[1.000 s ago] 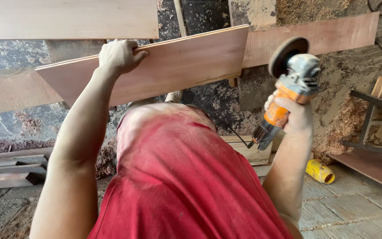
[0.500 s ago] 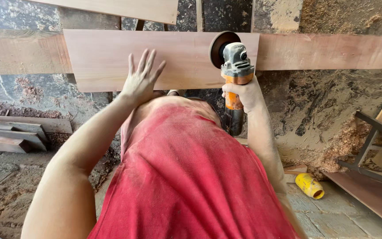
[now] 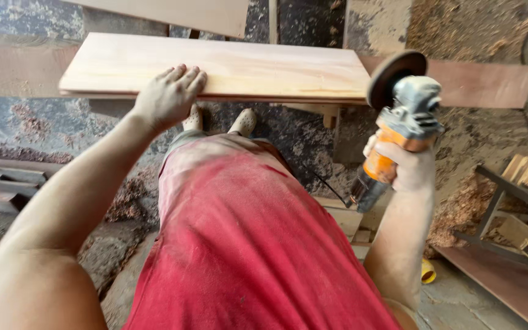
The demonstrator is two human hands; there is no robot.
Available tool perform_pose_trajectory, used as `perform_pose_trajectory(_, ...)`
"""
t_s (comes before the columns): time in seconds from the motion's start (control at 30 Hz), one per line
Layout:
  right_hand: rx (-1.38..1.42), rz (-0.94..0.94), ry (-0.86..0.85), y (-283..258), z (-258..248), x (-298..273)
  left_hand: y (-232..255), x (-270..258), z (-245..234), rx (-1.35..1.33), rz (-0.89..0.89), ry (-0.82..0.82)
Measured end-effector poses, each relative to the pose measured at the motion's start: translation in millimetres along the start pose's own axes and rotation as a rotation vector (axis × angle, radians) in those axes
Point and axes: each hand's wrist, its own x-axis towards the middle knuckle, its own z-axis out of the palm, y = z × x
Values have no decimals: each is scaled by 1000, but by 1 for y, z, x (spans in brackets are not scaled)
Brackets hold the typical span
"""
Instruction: The person sands the surface and edges of wooden boards using a handheld power sander.
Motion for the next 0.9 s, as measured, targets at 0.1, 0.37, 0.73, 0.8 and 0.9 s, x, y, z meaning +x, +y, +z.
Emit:
perform_pose_trajectory(0.1,-16,-23,130,-13,-8,-19,-4,17,-52,6,-1,-51)
perform_pose_trajectory(0.37,-11,-54,112,-6,-9,-36,15,11,-108,-96,-57,-190)
perform_pose_trajectory(0.73,-143,231,134,24,3,5,-20,-10,-94,10,-230,-333)
perform_pose_trajectory(0.8,-166,265,109,22,-4,9,-44,-36,-100,48,-323,-344)
perform_pose_trajectory(0.9,-197,312,90,19,-13,16,-79,-82,-106,72,-399,-350)
